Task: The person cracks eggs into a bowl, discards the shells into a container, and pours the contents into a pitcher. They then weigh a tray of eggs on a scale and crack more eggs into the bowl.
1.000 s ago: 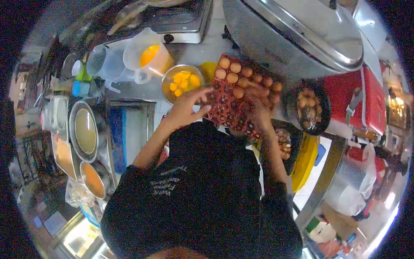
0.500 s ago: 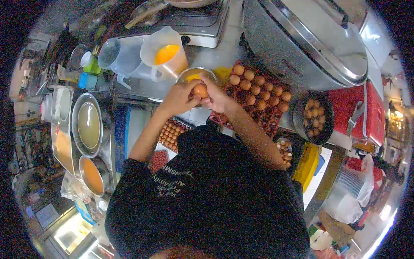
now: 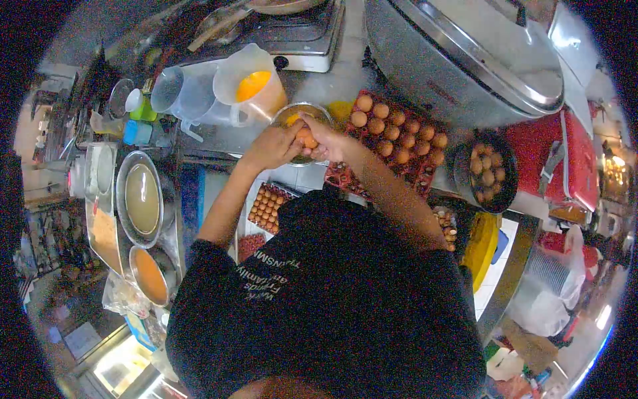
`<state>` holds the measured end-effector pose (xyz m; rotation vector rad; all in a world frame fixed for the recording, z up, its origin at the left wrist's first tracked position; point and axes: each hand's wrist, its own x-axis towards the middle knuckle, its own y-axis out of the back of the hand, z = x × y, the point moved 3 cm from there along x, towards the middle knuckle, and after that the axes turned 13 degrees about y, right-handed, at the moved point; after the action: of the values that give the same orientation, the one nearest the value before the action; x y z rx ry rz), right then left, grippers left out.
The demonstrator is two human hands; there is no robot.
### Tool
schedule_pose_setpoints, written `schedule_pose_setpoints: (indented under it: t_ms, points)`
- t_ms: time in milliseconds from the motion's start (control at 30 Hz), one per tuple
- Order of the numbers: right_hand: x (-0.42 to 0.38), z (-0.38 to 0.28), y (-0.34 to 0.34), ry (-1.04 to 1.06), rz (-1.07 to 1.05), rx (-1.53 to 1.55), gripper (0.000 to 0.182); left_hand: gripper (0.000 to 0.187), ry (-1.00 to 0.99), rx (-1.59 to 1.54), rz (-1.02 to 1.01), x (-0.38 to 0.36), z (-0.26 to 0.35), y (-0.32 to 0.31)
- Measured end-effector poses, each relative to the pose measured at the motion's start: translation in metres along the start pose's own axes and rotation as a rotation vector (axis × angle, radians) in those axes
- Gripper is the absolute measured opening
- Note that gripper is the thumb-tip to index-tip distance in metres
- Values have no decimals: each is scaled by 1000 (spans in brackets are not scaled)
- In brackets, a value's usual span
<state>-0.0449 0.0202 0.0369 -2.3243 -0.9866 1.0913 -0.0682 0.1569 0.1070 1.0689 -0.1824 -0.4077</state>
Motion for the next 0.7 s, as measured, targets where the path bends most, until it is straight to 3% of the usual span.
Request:
schedule_pose_setpoints:
  t_ms: [233,300,400,500,600,667,700]
  points:
    - [-3,-2,-2,-52,-1,-32,70,47,-62,-10,-5,2,-17,-1]
    - [-2,-2,-1,-95,-37,8,69,45,10,-41,-72,3,-14,4]
    - [2,1,-1,-11,90,-51,69,41,69,-103,-102,1,-14,5]
    - [4,-2,6,-53,-76,-53,73,36,77,-110,-89,0,-19,-1]
    - [11,1,9,155,293,-432,68,32,69,-115,-53,-1,-26,-6]
    - [16,-2,16,702,304,-1186,58,30,56,-126,32,-5,-34,-10]
    - [16,-3,13,787,308,-1397,54,29,44,-130,99,-10,-39,-15]
